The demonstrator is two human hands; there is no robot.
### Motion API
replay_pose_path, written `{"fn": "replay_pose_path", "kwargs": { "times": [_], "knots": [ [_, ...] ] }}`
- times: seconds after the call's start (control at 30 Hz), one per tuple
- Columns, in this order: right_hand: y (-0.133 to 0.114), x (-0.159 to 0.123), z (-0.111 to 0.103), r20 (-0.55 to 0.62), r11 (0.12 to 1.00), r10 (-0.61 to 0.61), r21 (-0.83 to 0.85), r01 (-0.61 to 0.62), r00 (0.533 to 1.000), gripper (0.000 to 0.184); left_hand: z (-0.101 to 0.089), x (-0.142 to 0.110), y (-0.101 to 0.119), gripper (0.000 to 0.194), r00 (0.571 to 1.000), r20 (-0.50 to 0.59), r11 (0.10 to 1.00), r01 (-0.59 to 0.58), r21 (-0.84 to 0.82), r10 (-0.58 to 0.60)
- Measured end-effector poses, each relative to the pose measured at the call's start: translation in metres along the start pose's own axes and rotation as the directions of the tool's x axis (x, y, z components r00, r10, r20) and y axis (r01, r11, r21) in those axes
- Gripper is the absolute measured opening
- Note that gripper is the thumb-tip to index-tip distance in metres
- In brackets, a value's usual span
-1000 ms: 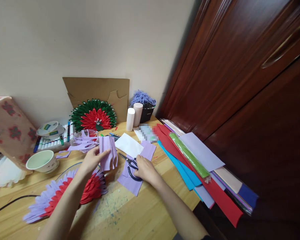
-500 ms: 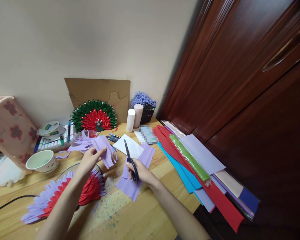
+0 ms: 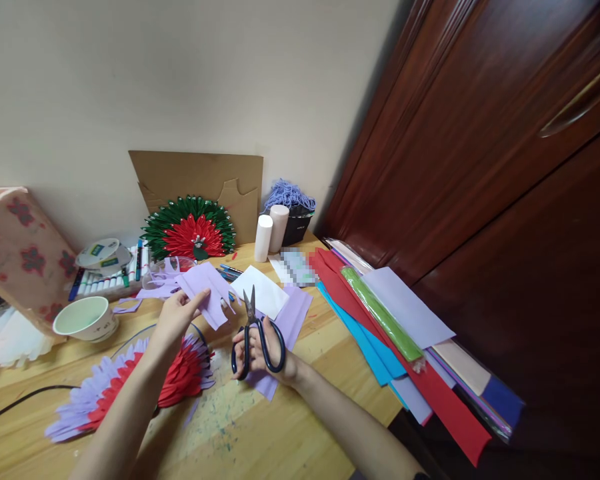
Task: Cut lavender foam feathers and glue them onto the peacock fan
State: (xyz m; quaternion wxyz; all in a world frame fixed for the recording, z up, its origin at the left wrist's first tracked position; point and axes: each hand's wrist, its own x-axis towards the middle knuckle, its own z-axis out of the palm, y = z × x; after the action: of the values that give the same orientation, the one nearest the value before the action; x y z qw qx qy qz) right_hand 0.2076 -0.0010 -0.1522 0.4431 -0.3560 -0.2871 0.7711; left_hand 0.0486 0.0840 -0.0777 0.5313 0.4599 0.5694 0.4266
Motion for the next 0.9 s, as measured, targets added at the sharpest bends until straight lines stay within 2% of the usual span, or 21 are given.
{"fn": "replay_pose_path", "kwargs": {
  "times": [0.13,0.23,0.33,0.5,0.7,0.9],
  "knots": [
    [0.012,0.007,-0.007,0.012,0.999,0.018,-0.041,-0.018,1.000,0.079,0.000,0.001,-0.002,0.025,1.000,-0.004,1.000,0.018,-0.019,-0.019],
    [0.017,0.007,-0.009,0.080,0.996,-0.005,-0.092,0.013,0.997,0.079,0.000,0.002,-0.002,0.024,1.000,0.003,1.000,0.008,-0.030,-0.008],
    [0.015,0.002,-0.006,0.138,0.989,-0.006,-0.145,0.026,0.990,0.082,0.001,0.002,-0.002,0.023,1.000,-0.011,1.000,-0.007,-0.023,0.007],
    [0.016,0.000,-0.001,0.171,0.982,0.026,-0.187,0.006,0.985,0.085,0.001,0.001,-0.001,0.025,1.000,-0.029,0.999,-0.008,-0.045,0.007],
    [0.022,0.003,-0.002,0.126,0.971,-0.008,-0.235,0.037,0.992,0.081,0.000,0.003,-0.004,0.028,1.000,-0.024,0.998,-0.007,-0.056,0.006],
    [0.010,0.004,0.000,-0.001,0.990,-0.019,-0.141,0.018,1.000,0.081,-0.003,0.007,-0.007,0.035,0.998,-0.048,0.997,-0.038,-0.073,0.035]
  ]
}}
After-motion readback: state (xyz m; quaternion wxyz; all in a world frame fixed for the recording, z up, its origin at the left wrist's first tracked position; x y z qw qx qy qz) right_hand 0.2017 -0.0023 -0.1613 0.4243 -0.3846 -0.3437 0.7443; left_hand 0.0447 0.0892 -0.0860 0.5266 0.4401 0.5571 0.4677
